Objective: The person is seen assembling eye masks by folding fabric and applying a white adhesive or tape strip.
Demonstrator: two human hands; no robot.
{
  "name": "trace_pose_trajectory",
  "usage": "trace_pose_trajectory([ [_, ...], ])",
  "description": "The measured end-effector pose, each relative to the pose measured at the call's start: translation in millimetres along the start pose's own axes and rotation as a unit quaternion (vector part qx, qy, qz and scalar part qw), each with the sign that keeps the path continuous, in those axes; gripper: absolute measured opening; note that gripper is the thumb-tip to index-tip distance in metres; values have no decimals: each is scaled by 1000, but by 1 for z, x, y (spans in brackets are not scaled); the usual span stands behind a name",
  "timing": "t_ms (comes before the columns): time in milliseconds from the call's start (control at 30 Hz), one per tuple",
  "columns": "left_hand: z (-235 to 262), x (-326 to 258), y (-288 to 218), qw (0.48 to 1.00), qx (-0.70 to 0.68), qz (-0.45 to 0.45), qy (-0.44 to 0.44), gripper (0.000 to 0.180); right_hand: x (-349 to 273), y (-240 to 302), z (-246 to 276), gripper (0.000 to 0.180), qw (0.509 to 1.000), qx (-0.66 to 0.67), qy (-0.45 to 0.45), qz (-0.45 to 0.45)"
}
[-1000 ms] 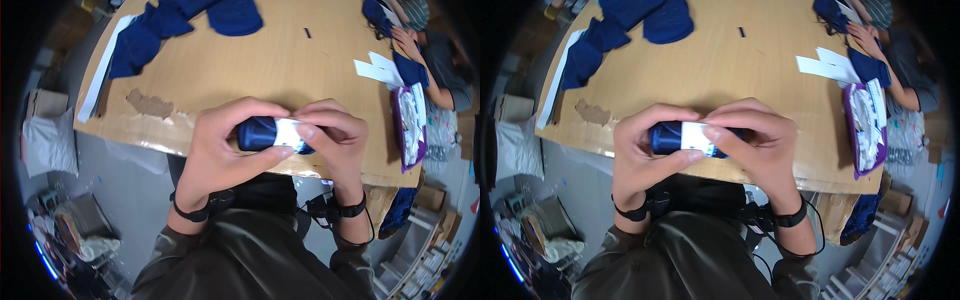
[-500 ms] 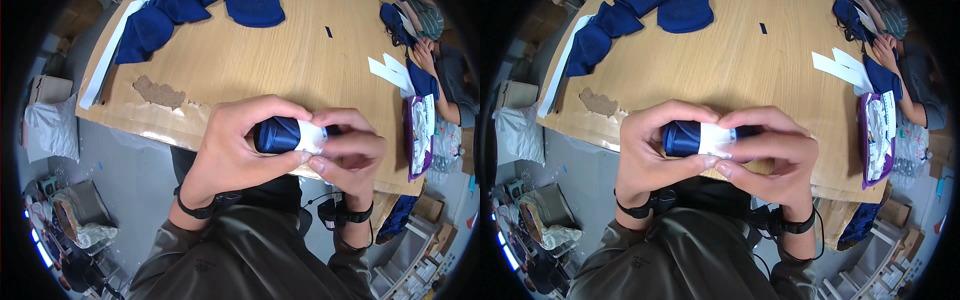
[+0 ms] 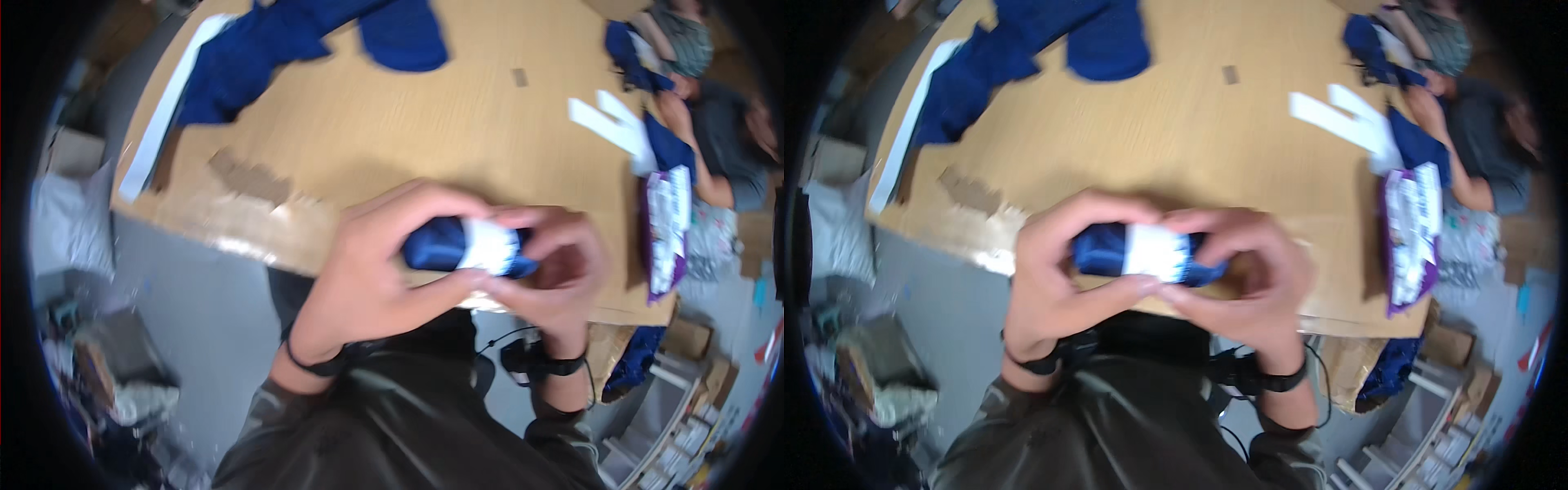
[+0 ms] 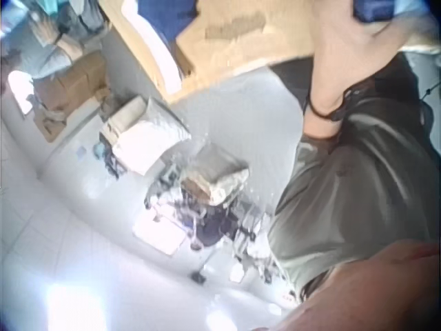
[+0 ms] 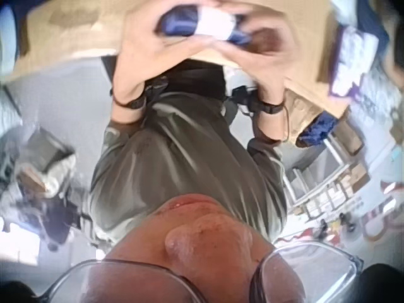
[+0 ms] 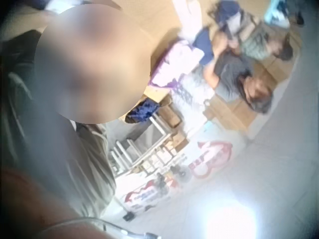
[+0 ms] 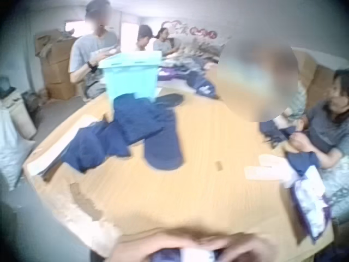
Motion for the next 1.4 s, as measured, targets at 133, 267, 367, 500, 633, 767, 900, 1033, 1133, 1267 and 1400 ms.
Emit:
trace_pose_trajectory([
  [133, 22, -13, -3, 996, 65, 41, -45, 38, 9, -5, -22, 39, 998, -26, 55, 16],
  [267, 19, -25, 14, 993, 15, 95, -72, 34, 1, -8, -22, 31, 999, 14, 41, -10],
  [367, 12, -18, 5, 997, -7, 50, -57, 29, -7, -6, -18, 27, 999, 6, 40, -21],
  [500, 12, -16, 5, 997, -1, 59, -56, 23, -5, -1, -20, 15, 999, 18, 45, 8],
  [633, 15, -17, 7, 997, 1, 39, -63, 22, -5, -4, -21, 9, 999, 20, 49, 8],
  [767, 13, -15, 4, 997, -11, 39, -63, 22, -6, -5, -21, 12, 998, 21, 50, 15],
  [900, 12, -15, 3, 997, -22, 44, -62, 24, -6, -6, -19, 13, 999, 26, 29, 8],
  [1033, 13, -15, 0, 997, -15, 55, -58, 25, -6, -3, -16, 23, 999, 17, 19, 34],
  [1133, 13, -16, -1, 997, -17, 36, -66, 26, -6, 1, -17, 26, 999, 7, 16, 37],
  [1267, 14, -16, 1, 997, -18, 34, -69, 30, -8, -1, -18, 27, 999, 8, 19, 36],
  [1400, 14, -15, 2, 997, -16, 43, -68, 44, -8, -14, -15, 32, 997, 61, -19, -40],
])
Point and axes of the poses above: each hand's wrist, its own x-axis towards the middle knuckle, its own z-axis out of the back of the hand, y = z × x, the point moved 10 cm from there along x, towards the middle knuckle, and after that the axes turned 13 degrees about x, right-handed, at the moved point
